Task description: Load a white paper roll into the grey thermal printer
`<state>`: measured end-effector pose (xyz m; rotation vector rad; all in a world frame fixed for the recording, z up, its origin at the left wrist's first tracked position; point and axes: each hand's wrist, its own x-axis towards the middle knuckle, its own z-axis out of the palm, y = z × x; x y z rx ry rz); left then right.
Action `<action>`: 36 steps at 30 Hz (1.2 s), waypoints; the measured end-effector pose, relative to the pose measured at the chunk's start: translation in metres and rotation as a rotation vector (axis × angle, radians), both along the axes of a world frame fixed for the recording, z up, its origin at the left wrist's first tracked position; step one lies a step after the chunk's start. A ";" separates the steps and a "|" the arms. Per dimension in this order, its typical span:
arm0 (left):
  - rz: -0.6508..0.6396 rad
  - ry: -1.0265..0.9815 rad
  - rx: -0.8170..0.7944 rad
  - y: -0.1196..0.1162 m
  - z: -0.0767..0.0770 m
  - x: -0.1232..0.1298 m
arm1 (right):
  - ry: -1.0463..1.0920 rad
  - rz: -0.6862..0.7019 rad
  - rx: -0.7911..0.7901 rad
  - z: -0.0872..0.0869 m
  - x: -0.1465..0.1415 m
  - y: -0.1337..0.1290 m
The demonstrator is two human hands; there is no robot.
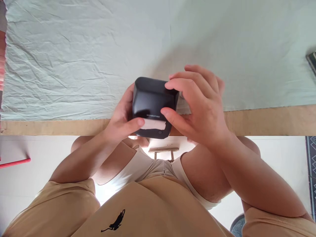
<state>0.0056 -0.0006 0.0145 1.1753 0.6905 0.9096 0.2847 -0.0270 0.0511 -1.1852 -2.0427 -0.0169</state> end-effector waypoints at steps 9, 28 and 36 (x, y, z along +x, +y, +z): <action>0.063 0.067 -0.005 -0.004 0.008 0.005 | -0.054 -0.052 -0.202 -0.004 -0.001 -0.003; 0.249 -0.103 -0.167 -0.003 0.003 0.016 | -0.110 -0.102 0.024 -0.014 -0.018 -0.006; 0.269 -0.047 -0.148 -0.001 0.012 0.020 | -0.079 -0.096 0.028 -0.013 -0.023 -0.006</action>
